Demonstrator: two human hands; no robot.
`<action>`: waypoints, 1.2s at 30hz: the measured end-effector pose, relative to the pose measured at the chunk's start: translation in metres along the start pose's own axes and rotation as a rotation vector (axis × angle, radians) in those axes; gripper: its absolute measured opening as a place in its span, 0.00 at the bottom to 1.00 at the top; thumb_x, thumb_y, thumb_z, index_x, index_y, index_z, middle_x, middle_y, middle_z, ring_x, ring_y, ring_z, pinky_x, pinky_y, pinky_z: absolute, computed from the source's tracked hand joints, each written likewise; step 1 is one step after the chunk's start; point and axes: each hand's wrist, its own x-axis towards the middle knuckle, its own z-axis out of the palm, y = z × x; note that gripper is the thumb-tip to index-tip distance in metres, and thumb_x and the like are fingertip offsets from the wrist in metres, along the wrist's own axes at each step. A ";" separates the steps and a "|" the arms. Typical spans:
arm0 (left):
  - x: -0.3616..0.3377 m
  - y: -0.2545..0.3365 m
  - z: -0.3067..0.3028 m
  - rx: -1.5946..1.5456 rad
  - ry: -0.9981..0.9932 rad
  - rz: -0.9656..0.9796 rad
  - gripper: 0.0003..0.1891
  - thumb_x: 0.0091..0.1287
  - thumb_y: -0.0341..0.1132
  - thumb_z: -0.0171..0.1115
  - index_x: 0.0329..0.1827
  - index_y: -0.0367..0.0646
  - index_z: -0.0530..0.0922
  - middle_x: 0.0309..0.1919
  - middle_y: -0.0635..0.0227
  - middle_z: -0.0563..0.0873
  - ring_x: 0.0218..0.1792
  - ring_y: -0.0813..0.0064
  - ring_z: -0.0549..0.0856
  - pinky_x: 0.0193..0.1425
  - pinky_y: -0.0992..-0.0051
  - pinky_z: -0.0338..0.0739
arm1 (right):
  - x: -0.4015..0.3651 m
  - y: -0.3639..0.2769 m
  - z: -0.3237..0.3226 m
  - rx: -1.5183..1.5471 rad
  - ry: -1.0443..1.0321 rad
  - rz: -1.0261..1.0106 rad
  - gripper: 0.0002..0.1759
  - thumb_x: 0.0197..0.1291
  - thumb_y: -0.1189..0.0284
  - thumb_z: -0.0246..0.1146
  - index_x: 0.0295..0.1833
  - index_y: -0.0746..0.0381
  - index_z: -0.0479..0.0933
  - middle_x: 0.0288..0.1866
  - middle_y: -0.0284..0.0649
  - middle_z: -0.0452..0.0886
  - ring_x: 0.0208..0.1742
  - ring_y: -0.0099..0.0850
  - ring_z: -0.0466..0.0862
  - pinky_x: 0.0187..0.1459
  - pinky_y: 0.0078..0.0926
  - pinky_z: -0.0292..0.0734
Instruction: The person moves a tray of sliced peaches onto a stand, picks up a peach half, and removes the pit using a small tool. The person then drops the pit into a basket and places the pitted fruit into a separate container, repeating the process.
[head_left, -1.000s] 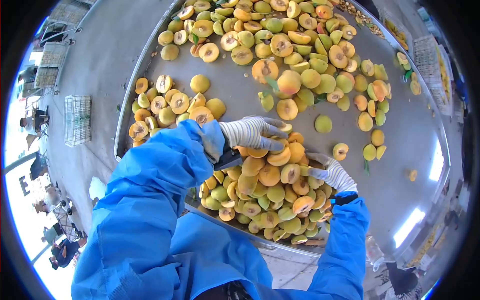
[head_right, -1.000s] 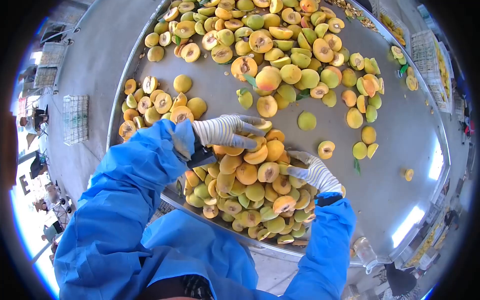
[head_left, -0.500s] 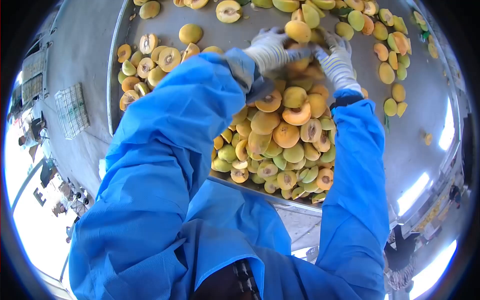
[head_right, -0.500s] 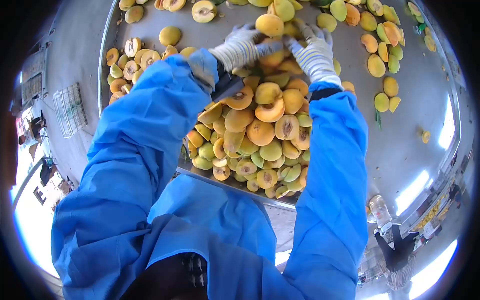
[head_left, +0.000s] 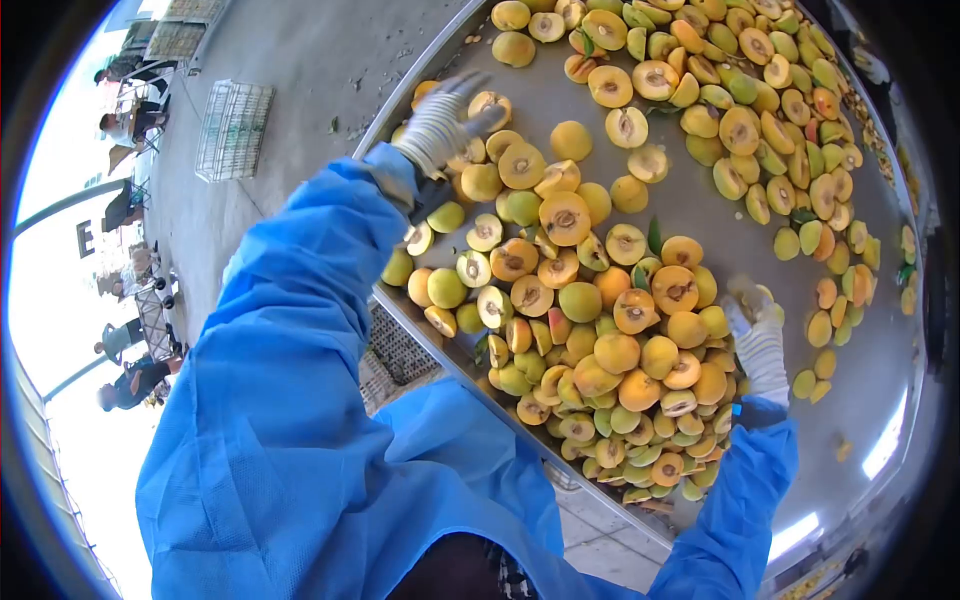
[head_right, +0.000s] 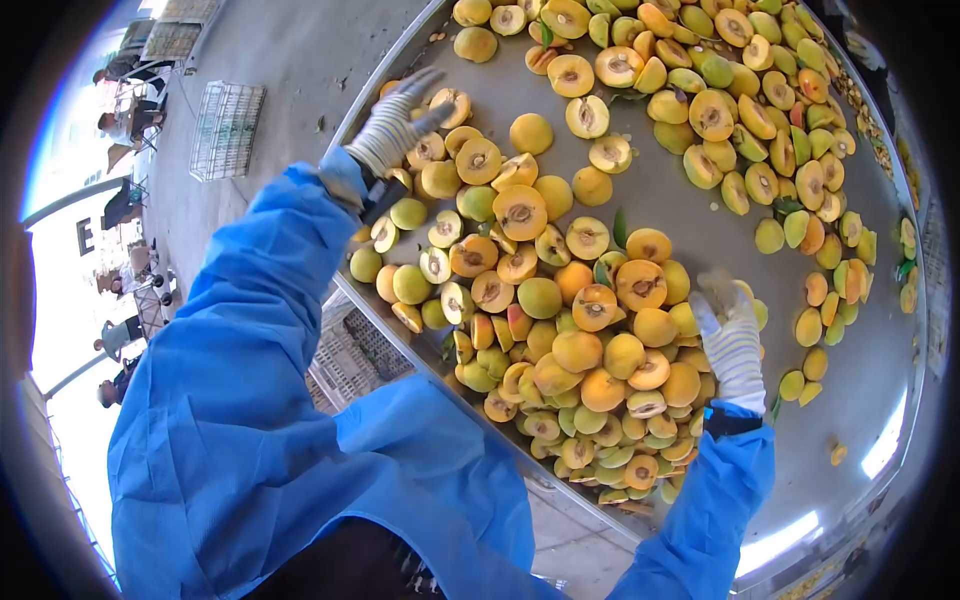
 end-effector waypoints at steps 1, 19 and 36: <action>-0.003 -0.034 -0.016 0.150 -0.054 -0.055 0.33 0.66 0.51 0.66 0.71 0.46 0.70 0.72 0.52 0.69 0.73 0.54 0.66 0.76 0.63 0.61 | 0.017 -0.037 0.016 -0.075 0.055 -0.084 0.28 0.62 0.63 0.68 0.65 0.61 0.72 0.64 0.50 0.75 0.66 0.42 0.74 0.70 0.35 0.65; -0.132 0.066 0.083 0.128 -0.201 -0.099 0.32 0.65 0.55 0.61 0.70 0.50 0.72 0.71 0.57 0.71 0.70 0.48 0.68 0.73 0.50 0.60 | 0.098 -0.155 0.202 -0.879 -0.274 -0.354 0.29 0.64 0.49 0.58 0.67 0.49 0.74 0.68 0.41 0.75 0.74 0.47 0.65 0.73 0.48 0.61; -0.206 -0.047 0.048 -0.612 0.185 -0.701 0.35 0.70 0.43 0.65 0.78 0.53 0.61 0.64 0.65 0.76 0.58 0.74 0.77 0.55 0.77 0.77 | -0.182 0.287 -0.045 0.039 0.642 0.484 0.30 0.69 0.50 0.57 0.66 0.62 0.72 0.60 0.42 0.78 0.61 0.32 0.75 0.60 0.31 0.72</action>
